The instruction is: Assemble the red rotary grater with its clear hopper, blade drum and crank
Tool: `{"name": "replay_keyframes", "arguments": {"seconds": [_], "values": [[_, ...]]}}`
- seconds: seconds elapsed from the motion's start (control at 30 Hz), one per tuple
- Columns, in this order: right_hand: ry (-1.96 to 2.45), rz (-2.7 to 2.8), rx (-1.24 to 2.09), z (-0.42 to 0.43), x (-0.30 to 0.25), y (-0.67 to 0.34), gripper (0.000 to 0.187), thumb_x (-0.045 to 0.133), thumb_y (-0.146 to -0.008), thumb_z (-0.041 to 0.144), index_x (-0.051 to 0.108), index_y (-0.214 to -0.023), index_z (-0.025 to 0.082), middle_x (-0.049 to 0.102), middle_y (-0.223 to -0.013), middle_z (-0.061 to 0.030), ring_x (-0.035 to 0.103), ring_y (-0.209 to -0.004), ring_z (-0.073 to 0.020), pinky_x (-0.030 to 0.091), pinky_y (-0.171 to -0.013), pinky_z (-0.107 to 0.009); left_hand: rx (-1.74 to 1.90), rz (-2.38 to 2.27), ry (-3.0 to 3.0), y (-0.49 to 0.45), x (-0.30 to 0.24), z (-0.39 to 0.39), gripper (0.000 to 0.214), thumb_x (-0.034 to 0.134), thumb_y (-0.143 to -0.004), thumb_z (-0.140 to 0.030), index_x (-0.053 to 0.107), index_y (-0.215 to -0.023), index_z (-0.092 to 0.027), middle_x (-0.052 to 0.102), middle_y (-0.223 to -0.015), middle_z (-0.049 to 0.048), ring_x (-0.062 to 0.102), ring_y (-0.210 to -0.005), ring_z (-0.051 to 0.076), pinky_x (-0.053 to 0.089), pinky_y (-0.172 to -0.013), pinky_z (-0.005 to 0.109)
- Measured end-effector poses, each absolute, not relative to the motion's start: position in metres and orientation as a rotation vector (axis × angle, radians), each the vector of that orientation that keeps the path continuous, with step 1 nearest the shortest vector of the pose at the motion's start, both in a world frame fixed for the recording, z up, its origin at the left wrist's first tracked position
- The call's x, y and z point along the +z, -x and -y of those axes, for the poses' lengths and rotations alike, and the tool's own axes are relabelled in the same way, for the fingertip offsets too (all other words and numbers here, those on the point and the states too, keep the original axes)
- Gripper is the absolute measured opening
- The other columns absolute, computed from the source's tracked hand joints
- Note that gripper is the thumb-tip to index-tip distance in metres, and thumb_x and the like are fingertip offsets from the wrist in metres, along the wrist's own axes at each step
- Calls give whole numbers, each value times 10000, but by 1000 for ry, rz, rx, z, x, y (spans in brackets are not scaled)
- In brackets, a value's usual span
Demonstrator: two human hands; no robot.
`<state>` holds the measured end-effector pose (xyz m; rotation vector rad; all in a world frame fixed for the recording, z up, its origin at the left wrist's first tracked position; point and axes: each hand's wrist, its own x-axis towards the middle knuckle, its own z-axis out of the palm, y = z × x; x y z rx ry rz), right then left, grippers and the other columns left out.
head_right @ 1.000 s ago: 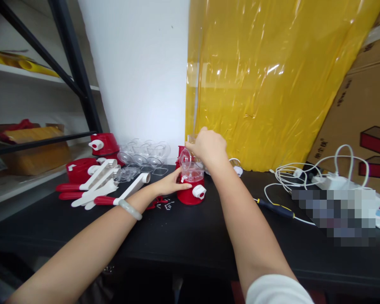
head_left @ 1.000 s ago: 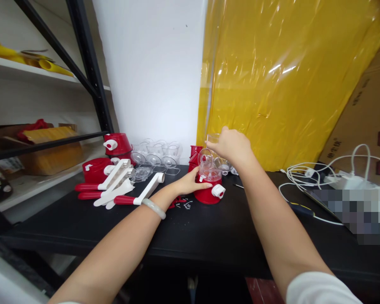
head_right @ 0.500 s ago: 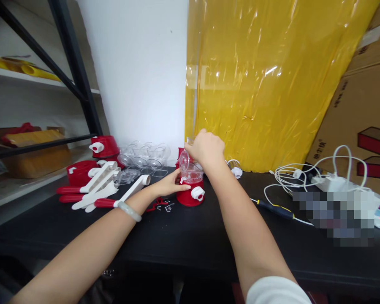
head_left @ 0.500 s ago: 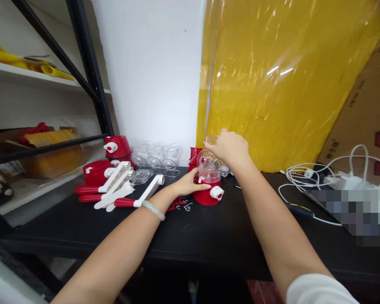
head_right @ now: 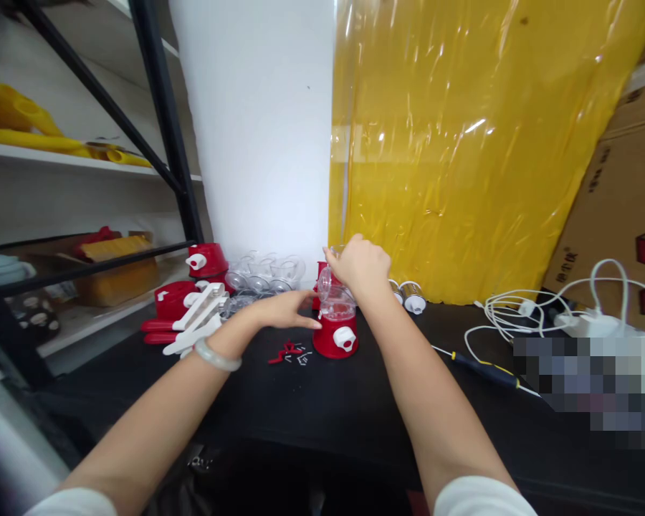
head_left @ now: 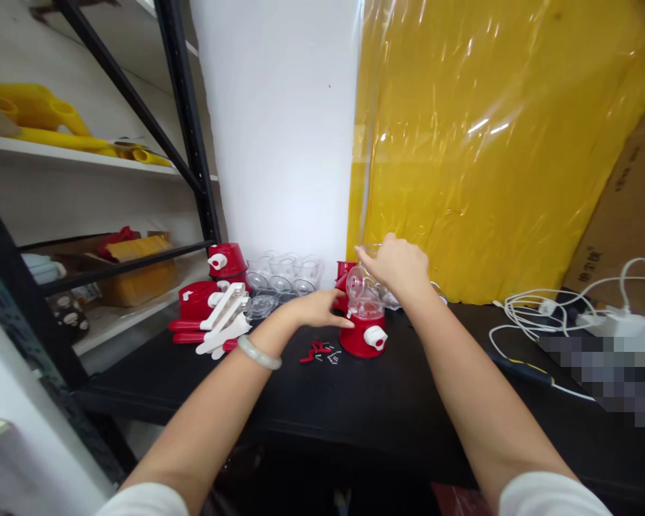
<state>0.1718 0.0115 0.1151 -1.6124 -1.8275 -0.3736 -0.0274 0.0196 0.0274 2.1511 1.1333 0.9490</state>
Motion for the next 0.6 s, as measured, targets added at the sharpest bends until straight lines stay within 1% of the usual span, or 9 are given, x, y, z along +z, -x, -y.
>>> {"name": "replay_keyframes", "arguments": {"seconds": [0.07, 0.13, 0.17, 0.23, 0.27, 0.33, 0.5, 0.6], "values": [[1606, 1831, -365, -12, 115, -173, 746, 394, -808, 716, 620, -1047, 46, 670, -920, -283, 664, -907, -400, 500, -722, -479, 900, -1473, -2230, 48, 38, -12, 638, 876, -464, -480, 668, -991, -187, 741, -935, 93, 682, -943, 317, 477, -908, 371], [1608, 1834, -346, -13, 115, -174, 776, 392, -795, 743, 619, -1055, 48, 665, -926, -280, 657, -925, -395, 493, -751, -483, 854, -1787, -2253, 69, 45, -3, 547, 862, -503, -452, 671, -936, -177, 736, -891, 108, 682, -918, 331, 479, -875, 364], [1607, 1839, -334, -13, 115, -175, 790, 393, -786, 757, 618, -1058, 49, 664, -927, -276, 653, -934, -391, 489, -765, -483, 745, -1957, -2265, 78, 46, 3, 489, 834, -553, -454, 669, -916, -170, 730, -895, 119, 681, -909, 332, 483, -854, 363], [1597, 1850, -316, -14, 116, -178, 824, 388, -767, 788, 619, -1054, 50, 662, -930, -269, 646, -948, -387, 484, -784, -483, 410, -2225, -2269, 91, 43, 13, 421, 749, -659, -481, 660, -906, -152, 716, -926, 148, 678, -899, 335, 491, -811, 366], [1589, 1858, -307, -15, 117, -180, 843, 379, -757, 805, 621, -1047, 51, 661, -932, -267, 644, -950, -386, 484, -785, -482, 289, -2280, -2263, 95, 40, 17, 412, 724, -683, -483, 657, -902, -141, 710, -941, 164, 675, -896, 341, 494, -789, 371], [1572, 1882, -289, -16, 118, -184, 875, 349, -742, 835, 628, -1025, 55, 662, -935, -266, 643, -946, -381, 486, -780, -475, 162, -2315, -2262, 99, 31, 23, 415, 698, -705, -489, 651, -907, -129, 700, -966, 182, 671, -902, 349, 496, -768, 377], [1544, 1939, -251, -16, 121, -191, 908, 327, -706, 877, 633, -997, 73, 667, -938, -263, 646, -932, -363, 490, -765, -450, 74, -2397, -2265, 97, 16, 26, 401, 662, -748, -459, 634, -971, -127, 693, -996, 188, 662, -946, 341, 494, -771, 373], [1496, 1983, -181, -22, 124, -197, 881, 321, -702, 883, 642, -945, 99, 676, -914, -250, 657, -901, -342, 490, -747, -419, 62, -2459, -2260, 93, 14, 24, 383, 648, -772, -432, 626, -1003, -127, 687, -1036, 191, 656, -978, 337, 492, -790, 373]]}}
